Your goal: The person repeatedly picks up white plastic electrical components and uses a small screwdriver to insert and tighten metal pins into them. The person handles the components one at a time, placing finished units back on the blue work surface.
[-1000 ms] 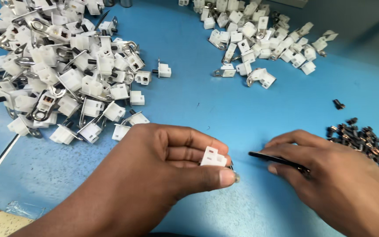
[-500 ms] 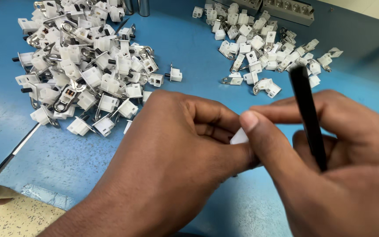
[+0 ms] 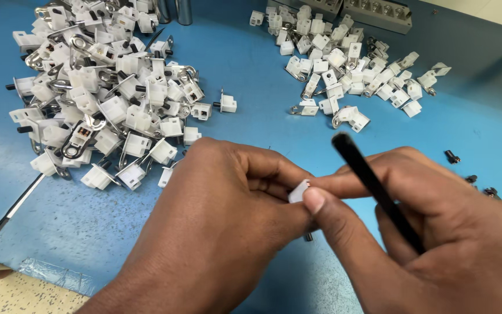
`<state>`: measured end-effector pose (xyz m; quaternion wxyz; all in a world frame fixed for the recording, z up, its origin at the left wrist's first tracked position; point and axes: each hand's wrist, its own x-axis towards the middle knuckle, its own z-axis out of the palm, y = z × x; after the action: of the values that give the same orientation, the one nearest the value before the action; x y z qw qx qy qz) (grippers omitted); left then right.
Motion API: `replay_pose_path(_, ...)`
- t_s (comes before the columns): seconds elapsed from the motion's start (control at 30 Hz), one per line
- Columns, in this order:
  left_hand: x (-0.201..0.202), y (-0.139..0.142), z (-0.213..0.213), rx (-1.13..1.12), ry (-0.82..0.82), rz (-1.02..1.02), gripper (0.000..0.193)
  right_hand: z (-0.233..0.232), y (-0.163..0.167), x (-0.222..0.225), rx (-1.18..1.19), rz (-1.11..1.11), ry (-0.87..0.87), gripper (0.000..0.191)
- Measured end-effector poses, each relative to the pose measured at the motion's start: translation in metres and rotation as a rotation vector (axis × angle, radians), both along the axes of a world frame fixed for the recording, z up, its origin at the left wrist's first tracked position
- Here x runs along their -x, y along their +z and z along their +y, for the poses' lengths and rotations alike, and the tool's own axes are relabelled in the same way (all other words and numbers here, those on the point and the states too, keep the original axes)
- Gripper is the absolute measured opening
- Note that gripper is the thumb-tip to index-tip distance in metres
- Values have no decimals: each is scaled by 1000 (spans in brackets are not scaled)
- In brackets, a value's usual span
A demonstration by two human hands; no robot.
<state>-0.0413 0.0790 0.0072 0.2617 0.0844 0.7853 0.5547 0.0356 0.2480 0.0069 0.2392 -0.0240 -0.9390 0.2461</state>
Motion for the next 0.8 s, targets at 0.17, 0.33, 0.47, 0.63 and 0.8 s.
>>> replay_pose_path(0.17,-1,4,-2,12,-29,-42,24,29,11,19,851,-163,75,25)
replay_pose_path(0.33,-2,4,1,-229,-95,-27,24,43,28,29,1194,-154,105,24)
replay_pose_path(0.47,-4,3,0,-198,-102,-52,23,22,29,26,1087,-59,428,14)
replay_pose_path(0.63,-3,8,-2,-197,-76,-115,23,9,16,22,1038,4,465,12)
replay_pose_path(0.8,-2,11,1,-192,-69,-129,21,-2,24,28,1000,-27,385,13)
